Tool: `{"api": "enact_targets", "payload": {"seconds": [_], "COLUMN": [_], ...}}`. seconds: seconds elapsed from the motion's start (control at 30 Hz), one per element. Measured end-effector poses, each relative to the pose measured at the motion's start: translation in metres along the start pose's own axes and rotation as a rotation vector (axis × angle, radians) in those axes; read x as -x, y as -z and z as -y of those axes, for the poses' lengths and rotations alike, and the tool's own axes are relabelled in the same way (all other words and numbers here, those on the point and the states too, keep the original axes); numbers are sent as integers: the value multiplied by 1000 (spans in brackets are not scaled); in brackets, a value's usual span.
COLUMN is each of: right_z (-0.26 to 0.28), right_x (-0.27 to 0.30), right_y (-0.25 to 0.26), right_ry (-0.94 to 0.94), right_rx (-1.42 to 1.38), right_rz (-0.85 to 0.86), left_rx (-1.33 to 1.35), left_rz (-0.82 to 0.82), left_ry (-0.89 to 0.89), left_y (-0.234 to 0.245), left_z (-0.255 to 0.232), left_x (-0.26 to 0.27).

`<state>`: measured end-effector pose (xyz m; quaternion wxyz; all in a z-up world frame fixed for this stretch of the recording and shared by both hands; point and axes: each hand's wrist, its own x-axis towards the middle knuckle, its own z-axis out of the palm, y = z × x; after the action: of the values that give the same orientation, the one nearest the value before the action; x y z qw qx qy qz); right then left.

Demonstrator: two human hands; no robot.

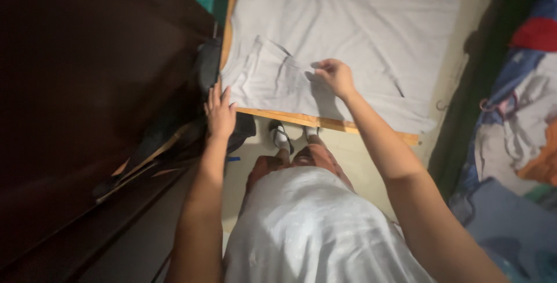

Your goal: The person folds a grey t-shirt and a blue t-shirt on a wooden table. They smooth out the fabric, fold the sides and bottom up, and then fold the shirts in half to create neat rectangular stacks.

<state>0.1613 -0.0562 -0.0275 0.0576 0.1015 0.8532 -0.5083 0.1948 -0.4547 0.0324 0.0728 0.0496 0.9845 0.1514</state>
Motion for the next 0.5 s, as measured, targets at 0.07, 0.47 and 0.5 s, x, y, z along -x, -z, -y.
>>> {"api": "enact_targets", "payload": {"seconds": [0.07, 0.47, 0.5], "right_z": [23, 69, 68], "right_x": [-19, 20, 36], "right_y": [-24, -55, -54], "right_ry": [63, 177, 273], "right_rx": [-111, -170, -72], "right_rz": [54, 563, 535], "left_rx": [126, 1689, 1721], "left_rz": [-17, 551, 553], "left_ry": [77, 625, 709], "left_y": [-1, -123, -127], "left_z": [-2, 9, 12], "left_x": [-2, -60, -62]}}
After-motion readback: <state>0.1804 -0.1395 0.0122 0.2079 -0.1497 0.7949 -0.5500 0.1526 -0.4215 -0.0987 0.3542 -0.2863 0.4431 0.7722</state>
